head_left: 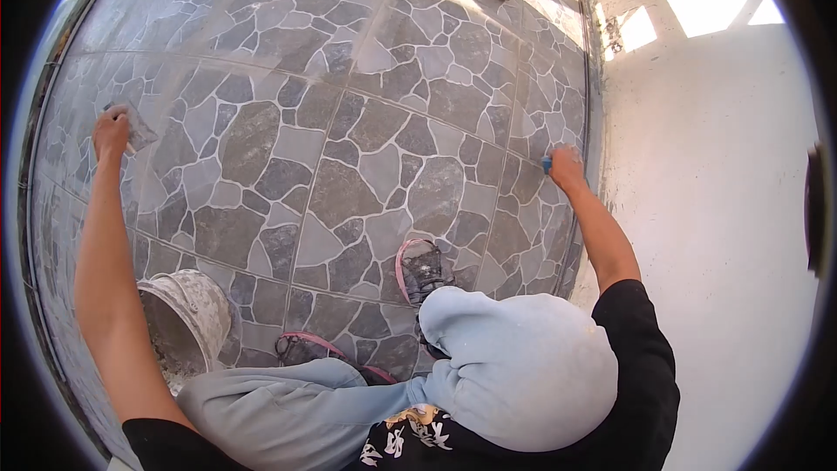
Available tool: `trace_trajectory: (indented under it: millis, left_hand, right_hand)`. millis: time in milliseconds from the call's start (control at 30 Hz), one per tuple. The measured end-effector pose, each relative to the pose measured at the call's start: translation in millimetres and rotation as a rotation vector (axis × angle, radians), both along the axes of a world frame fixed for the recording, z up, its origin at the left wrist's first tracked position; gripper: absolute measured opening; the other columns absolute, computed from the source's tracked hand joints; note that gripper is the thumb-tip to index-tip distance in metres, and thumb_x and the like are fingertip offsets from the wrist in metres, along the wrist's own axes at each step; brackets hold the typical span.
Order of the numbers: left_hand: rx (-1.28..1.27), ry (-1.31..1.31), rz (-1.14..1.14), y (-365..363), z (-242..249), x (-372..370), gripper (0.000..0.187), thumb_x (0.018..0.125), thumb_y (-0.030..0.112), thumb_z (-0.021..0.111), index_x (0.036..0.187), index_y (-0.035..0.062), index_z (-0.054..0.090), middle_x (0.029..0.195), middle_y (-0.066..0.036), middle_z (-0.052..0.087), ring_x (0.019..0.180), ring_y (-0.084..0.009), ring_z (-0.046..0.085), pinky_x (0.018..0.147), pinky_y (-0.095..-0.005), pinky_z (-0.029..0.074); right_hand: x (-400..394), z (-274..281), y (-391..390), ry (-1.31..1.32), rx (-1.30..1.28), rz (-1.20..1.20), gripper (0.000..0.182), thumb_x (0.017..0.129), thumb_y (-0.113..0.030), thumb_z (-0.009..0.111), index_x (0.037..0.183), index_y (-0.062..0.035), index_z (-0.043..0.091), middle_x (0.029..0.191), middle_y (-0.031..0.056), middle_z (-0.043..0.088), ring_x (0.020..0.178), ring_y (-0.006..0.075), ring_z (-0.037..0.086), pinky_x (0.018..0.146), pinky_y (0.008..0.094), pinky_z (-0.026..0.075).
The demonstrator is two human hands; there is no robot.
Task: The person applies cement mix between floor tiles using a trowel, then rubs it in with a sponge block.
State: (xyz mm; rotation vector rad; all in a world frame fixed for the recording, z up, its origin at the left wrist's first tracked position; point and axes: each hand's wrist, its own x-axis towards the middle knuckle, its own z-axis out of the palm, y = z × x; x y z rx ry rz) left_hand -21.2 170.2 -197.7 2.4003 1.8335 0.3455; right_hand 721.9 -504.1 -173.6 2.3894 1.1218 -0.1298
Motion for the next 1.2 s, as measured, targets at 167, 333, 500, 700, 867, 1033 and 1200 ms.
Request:
trace_trajectory:
  millis: [167,333,500,700,867,1033,1200]
  left_hand:
    - [-0.108,-0.247,-0.107,-79,38,184,0.035,0.088,0.024,0.058,0.116,0.0158,0.077,0.121,-0.016,0.072,0.116,-0.0338,0.067,0.1,-0.0401,0.051]
    - [-0.218,-0.21,-0.218,-121,40,264,0.031,0.089,0.023,0.061,0.116,0.0202,0.077,0.123,-0.011,0.071,0.12,-0.0317,0.065,0.101,-0.0428,0.051]
    - [-0.189,-0.164,-0.247,-130,63,251,0.03,0.09,0.023,0.059,0.115,0.0179,0.077,0.12,-0.013,0.072,0.118,-0.0336,0.064,0.101,-0.0433,0.051]
    - [0.1,-0.082,-0.123,-114,161,119,0.027,0.095,0.022,0.061,0.116,0.013,0.076,0.108,-0.018,0.074,0.103,-0.0365,0.07,0.092,-0.0412,0.052]
    - [0.192,-0.095,0.302,-191,303,-102,0.028,0.102,0.022,0.061,0.124,0.0095,0.075,0.121,-0.006,0.075,0.108,-0.0165,0.068,0.097,-0.0284,0.048]
    - [0.283,0.144,0.67,-260,373,-128,0.034,0.102,0.029,0.061,0.128,0.0115,0.074,0.123,-0.006,0.074,0.111,-0.0182,0.068,0.099,-0.0258,0.047]
    - [-0.04,0.707,0.362,-204,367,-28,0.036,0.101,0.024,0.056,0.13,0.0083,0.069,0.129,-0.014,0.07,0.121,-0.0246,0.065,0.107,-0.0323,0.043]
  right_hand:
    - [-32,69,83,-0.063,0.603,-0.081,0.055,0.086,-0.01,0.067,0.139,-0.0032,0.057,0.125,0.028,0.058,0.118,0.0436,0.057,0.101,0.0487,0.048]
    - [-224,50,231,0.53,0.638,0.54,0.048,0.089,-0.013,0.068,0.137,-0.0106,0.06,0.128,0.0248,0.057,0.119,0.0436,0.057,0.102,0.0495,0.048]
    - [-328,-30,239,0.926,0.517,1.151,0.039,0.091,-0.01,0.062,0.13,-0.0135,0.066,0.118,0.0189,0.059,0.111,0.0379,0.061,0.099,0.0462,0.05]
    - [-215,-55,348,0.575,0.795,0.851,0.04,0.089,-0.008,0.06,0.128,-0.0148,0.068,0.117,0.0181,0.062,0.111,0.0348,0.061,0.094,0.0462,0.049]
    - [-149,-67,316,0.79,0.743,1.059,0.052,0.078,0.0,0.07,0.128,-0.0138,0.07,0.118,0.0162,0.064,0.114,0.0345,0.06,0.095,0.0467,0.049]
    - [-212,-81,439,0.936,0.776,1.271,0.04,0.077,0.001,0.066,0.115,-0.01,0.076,0.107,0.0113,0.066,0.106,0.031,0.063,0.091,0.0435,0.051]
    - [-323,-91,585,0.873,0.859,1.149,0.03,0.086,-0.008,0.063,0.114,-0.012,0.075,0.111,0.013,0.066,0.112,0.0328,0.062,0.095,0.0468,0.05]
